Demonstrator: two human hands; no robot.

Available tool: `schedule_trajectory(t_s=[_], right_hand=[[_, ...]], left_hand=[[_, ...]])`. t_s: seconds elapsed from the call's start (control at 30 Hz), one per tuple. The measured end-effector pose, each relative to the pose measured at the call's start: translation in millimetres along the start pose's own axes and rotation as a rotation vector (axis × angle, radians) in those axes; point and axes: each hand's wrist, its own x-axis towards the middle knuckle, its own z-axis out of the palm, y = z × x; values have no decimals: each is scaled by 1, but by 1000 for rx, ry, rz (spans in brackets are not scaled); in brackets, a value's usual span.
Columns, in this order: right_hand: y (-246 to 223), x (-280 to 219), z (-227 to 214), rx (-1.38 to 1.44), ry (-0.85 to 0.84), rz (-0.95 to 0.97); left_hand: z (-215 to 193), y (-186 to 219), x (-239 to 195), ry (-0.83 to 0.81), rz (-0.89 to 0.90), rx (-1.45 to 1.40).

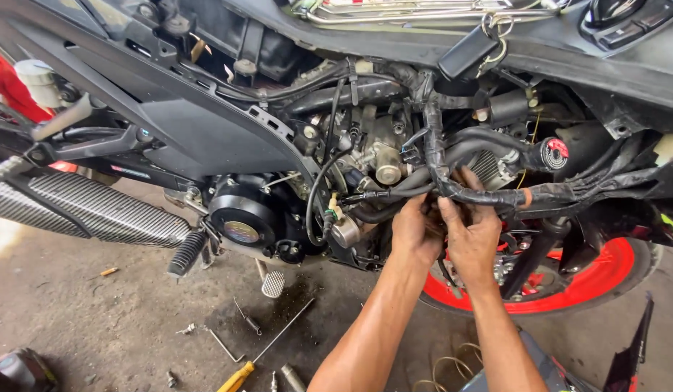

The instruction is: The person works on the engine area of a motorcycle, using a socket wrench and other hand tools to tighten bolts and adjust components. They manipulate hoses and wires within the engine bay, occasionally reaching for tools on the floor.

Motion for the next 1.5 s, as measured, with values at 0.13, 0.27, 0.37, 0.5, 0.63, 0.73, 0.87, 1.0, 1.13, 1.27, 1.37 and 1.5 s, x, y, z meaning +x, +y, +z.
schedule_trajectory(t_s=[0.13,0.27,0.37,0.5,0.63,0.73,0.87,1.0,1.13,1.27,1.37,1.5], right_hand=[[13,0,0,-41,67,-6],[25,-1,6,-96,234,29],[35,-3,9,-51,301,68],[25,-1,8,37,273,125],[-6,3,4,84,10,12],[16,5,-3,-15,-17,36],[32,-1,-5,-201,82,-37],[51,0,2,-192,233,-8],[25,4,10,-182,245,33],[22,5,8,-158,240,84],[4,2,0,-101,106,108],[18,9,-13,-39,-70,-2]], left_hand=[[-3,-4,4,14,-37,-22],[-35,-12,23,-236,-129,-53],[-45,-12,23,-260,-113,-58],[-29,-9,11,-193,-47,-50],[-34,-10,31,-72,-58,28],[-37,-12,42,-75,-22,11],[5,4,-7,-161,-37,9],[-52,-13,22,-369,-54,-50],[-50,-12,25,-450,-14,22],[-64,-21,43,-343,-27,0],[-38,-15,31,-161,-15,-5],[-26,-17,51,-3,0,-24]])
